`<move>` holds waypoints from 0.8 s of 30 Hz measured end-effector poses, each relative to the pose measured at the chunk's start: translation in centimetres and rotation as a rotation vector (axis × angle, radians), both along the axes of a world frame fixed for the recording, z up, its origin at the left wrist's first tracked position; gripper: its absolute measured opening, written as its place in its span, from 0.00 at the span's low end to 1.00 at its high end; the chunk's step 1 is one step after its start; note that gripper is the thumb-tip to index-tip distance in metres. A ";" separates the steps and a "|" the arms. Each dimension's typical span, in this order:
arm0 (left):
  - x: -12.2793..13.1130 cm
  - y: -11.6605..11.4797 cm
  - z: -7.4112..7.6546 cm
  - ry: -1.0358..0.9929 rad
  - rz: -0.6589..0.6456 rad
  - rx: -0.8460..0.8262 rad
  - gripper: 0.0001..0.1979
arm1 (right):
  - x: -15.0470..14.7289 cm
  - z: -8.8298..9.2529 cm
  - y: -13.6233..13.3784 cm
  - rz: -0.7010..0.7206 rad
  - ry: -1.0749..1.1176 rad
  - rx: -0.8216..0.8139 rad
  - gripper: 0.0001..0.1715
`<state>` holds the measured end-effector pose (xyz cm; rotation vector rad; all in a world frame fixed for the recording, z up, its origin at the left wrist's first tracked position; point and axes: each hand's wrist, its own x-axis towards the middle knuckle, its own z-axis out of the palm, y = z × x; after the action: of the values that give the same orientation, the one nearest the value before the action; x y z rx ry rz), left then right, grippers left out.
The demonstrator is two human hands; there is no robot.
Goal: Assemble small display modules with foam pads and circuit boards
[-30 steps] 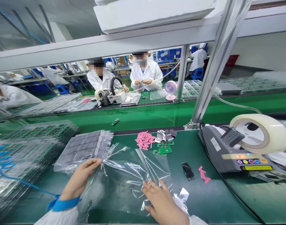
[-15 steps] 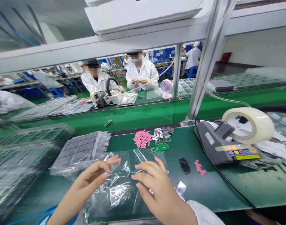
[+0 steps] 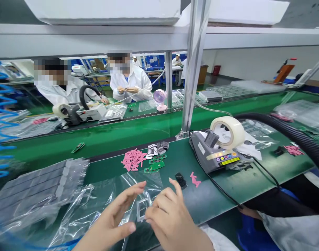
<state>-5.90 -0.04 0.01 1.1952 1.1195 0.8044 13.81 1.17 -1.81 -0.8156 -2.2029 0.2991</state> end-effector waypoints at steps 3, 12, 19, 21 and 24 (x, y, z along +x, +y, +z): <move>1.6 0.3 -1.2 -0.403 -0.003 -0.236 0.31 | 0.1 -1.3 -0.4 -0.053 0.141 0.020 0.08; 5.4 0.2 -2.9 -0.769 -0.018 -0.484 0.11 | 2.7 -6.3 -0.6 -0.169 0.140 -0.150 0.19; 4.6 0.9 -3.6 -0.707 0.085 -0.507 0.18 | 3.4 -8.4 7.5 -0.623 -0.326 -0.472 0.15; 4.3 0.7 -3.8 -0.696 0.074 -0.496 0.19 | 2.8 -8.5 8.9 -0.650 -0.475 -0.525 0.15; 3.9 0.5 -3.9 -0.701 0.109 -0.484 0.19 | 1.8 -8.5 9.6 -0.636 -0.631 -0.561 0.14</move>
<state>-1.96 0.43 -3.86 0.3898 0.7280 0.8756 15.58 10.81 -10.29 -2.0923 -2.2678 0.3763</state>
